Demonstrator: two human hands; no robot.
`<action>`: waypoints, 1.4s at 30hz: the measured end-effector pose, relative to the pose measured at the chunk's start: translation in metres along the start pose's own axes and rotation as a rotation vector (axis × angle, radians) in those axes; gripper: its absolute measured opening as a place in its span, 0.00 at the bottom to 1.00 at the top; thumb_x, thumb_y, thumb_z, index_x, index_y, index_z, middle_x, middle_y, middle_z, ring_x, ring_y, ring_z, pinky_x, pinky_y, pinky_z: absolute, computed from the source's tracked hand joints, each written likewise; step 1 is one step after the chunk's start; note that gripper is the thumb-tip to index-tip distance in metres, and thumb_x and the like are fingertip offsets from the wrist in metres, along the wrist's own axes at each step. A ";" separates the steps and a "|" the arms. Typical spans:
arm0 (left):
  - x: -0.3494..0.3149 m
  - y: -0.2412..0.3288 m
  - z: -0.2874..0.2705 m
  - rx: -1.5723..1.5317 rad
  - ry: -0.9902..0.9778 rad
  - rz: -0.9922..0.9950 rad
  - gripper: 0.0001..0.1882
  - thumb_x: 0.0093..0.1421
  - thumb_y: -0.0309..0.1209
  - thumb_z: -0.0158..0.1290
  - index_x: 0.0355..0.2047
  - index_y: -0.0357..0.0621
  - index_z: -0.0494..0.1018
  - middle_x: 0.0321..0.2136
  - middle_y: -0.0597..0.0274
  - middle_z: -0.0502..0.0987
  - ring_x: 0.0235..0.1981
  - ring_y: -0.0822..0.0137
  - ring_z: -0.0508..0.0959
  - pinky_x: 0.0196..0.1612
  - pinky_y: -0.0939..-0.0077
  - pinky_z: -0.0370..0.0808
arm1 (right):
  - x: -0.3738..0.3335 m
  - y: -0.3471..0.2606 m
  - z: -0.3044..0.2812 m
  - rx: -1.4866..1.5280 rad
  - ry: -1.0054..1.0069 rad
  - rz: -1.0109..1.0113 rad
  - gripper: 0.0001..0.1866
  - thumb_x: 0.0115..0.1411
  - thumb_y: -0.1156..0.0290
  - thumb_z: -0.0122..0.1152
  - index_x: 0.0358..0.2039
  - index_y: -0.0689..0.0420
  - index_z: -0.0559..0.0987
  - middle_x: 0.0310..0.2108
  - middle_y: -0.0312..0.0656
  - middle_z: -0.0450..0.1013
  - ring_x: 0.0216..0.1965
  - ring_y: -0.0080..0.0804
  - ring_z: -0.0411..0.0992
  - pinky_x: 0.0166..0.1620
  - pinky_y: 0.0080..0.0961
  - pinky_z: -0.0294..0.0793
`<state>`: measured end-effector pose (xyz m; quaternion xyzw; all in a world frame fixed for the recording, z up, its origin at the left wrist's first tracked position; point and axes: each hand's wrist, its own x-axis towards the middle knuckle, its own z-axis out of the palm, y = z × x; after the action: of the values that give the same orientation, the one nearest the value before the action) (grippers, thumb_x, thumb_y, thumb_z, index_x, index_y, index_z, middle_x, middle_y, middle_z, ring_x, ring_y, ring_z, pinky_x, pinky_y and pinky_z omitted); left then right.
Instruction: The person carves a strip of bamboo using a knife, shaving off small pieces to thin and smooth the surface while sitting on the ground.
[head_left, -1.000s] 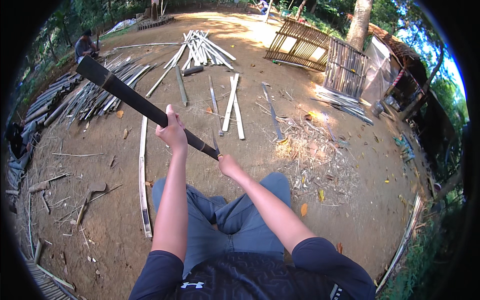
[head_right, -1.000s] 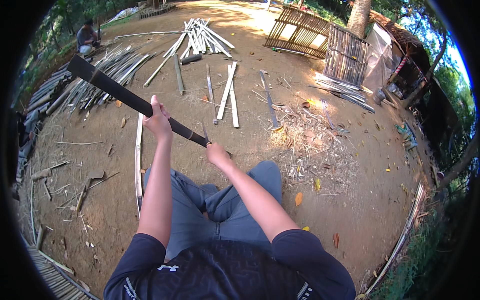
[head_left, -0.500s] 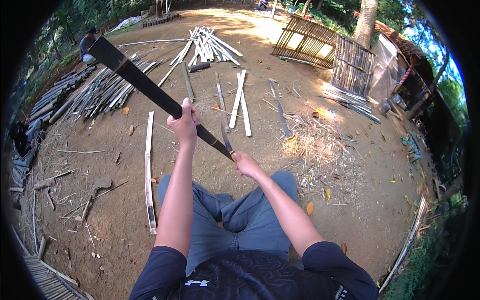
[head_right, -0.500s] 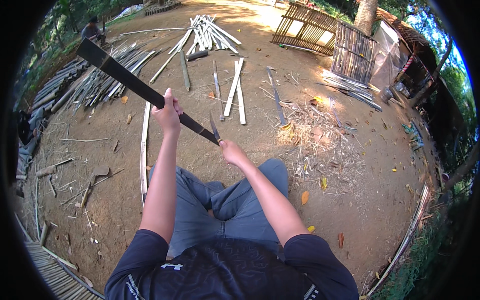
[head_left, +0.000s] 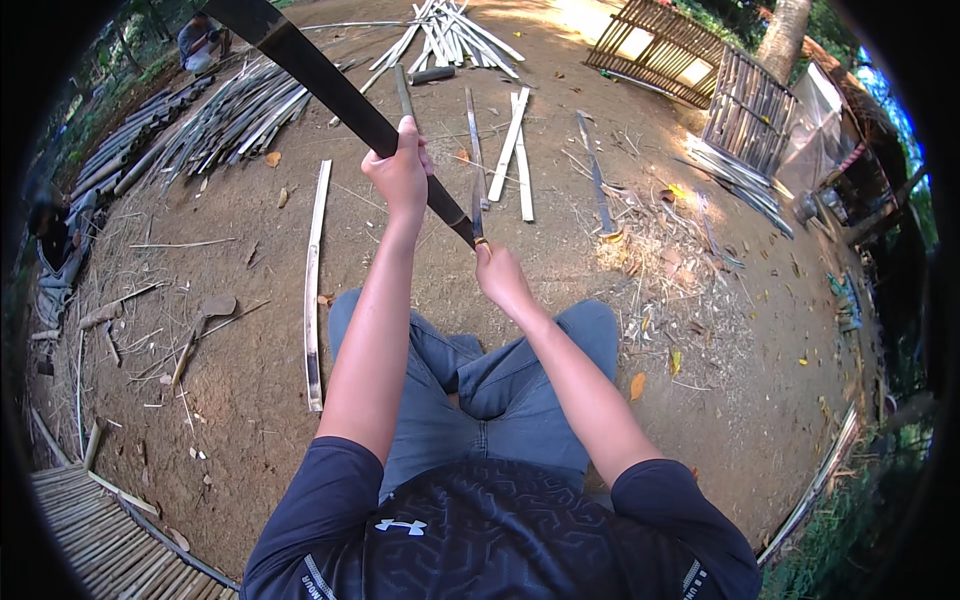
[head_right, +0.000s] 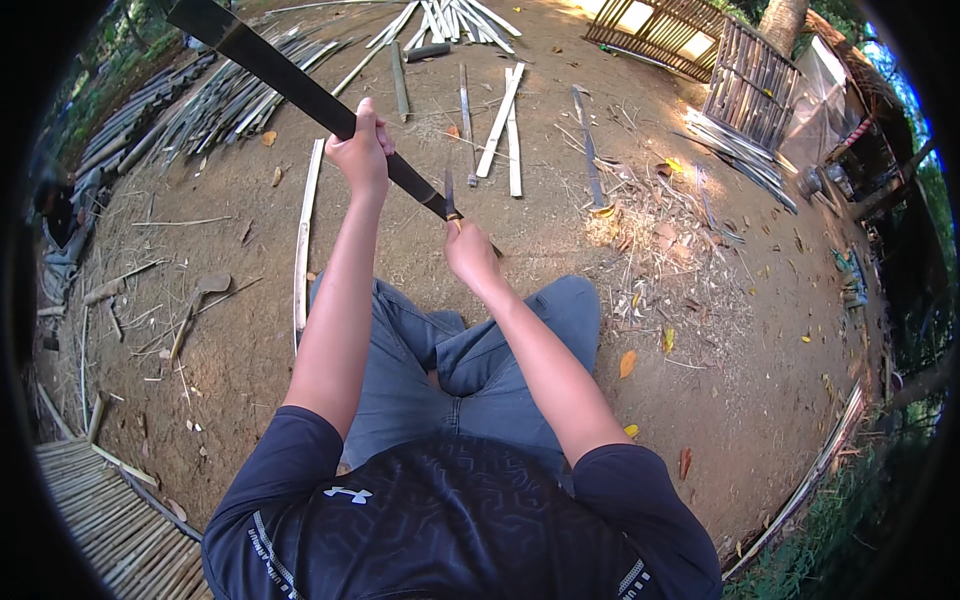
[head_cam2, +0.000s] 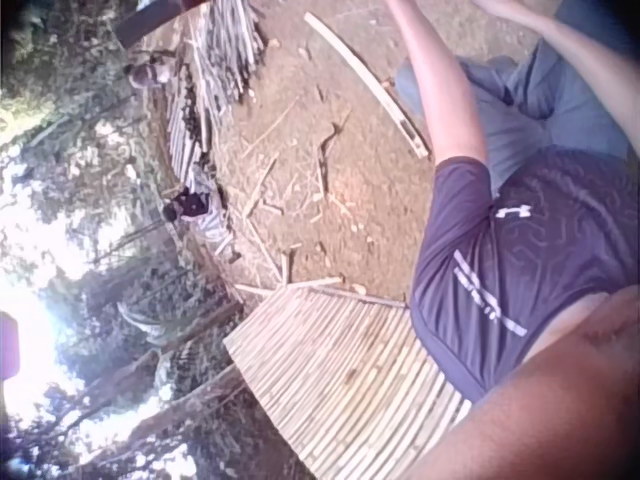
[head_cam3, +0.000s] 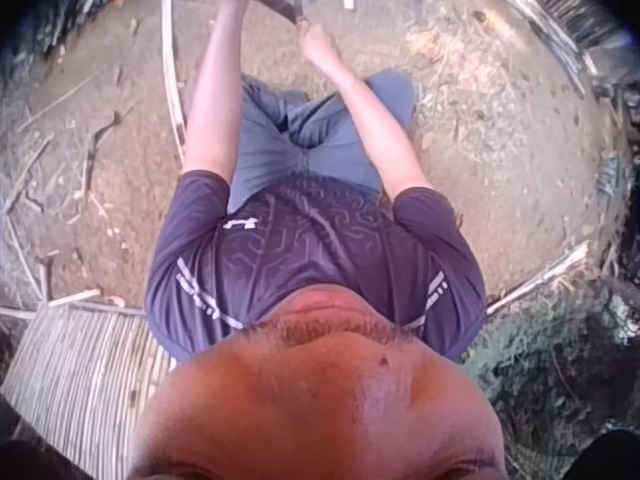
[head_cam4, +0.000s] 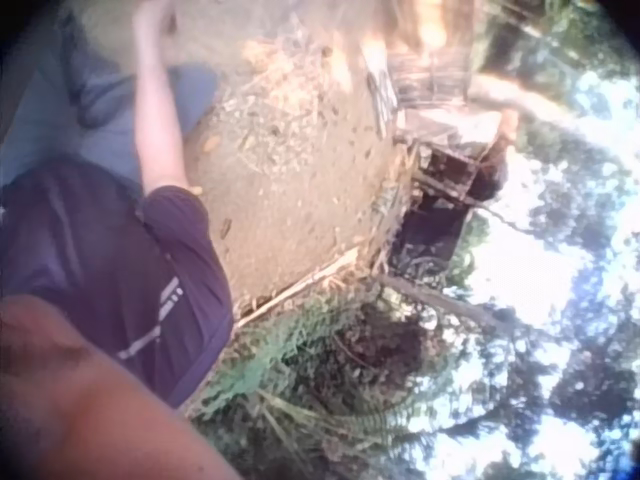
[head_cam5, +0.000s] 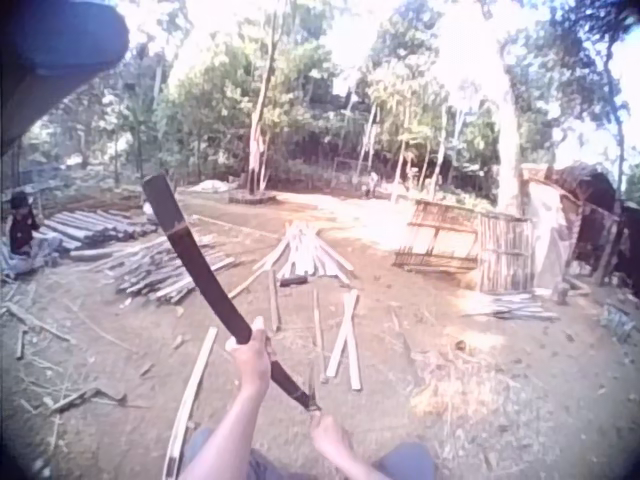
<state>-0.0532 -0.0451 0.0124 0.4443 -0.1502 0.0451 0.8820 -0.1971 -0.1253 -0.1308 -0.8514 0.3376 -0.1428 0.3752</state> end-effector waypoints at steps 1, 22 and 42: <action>0.000 0.000 -0.002 0.011 0.015 -0.009 0.18 0.60 0.35 0.57 0.17 0.39 0.68 0.10 0.65 0.67 0.09 0.74 0.66 0.13 0.79 0.63 | 0.003 0.003 0.003 0.009 -0.007 0.018 0.20 0.66 0.59 0.45 0.38 0.65 0.77 0.32 0.64 0.75 0.39 0.64 0.73 0.42 0.52 0.71; -0.001 0.003 -0.007 0.031 0.170 0.049 0.17 0.61 0.33 0.56 0.17 0.39 0.69 0.12 0.64 0.69 0.10 0.76 0.68 0.13 0.80 0.63 | -0.008 -0.009 -0.004 -0.177 -0.077 0.050 0.21 0.65 0.58 0.47 0.39 0.65 0.77 0.36 0.63 0.75 0.41 0.62 0.74 0.46 0.51 0.73; 0.013 -0.004 -0.021 0.004 -0.008 -0.009 0.18 0.60 0.33 0.57 0.17 0.38 0.67 0.10 0.65 0.64 0.09 0.73 0.64 0.14 0.76 0.62 | -0.012 -0.010 -0.021 -0.203 -0.134 0.060 0.21 0.64 0.57 0.49 0.40 0.64 0.78 0.36 0.62 0.76 0.41 0.61 0.75 0.45 0.49 0.74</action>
<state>-0.0351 -0.0315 0.0021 0.4469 -0.1517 0.0398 0.8807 -0.2116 -0.1241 -0.1092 -0.8822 0.3499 -0.0392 0.3128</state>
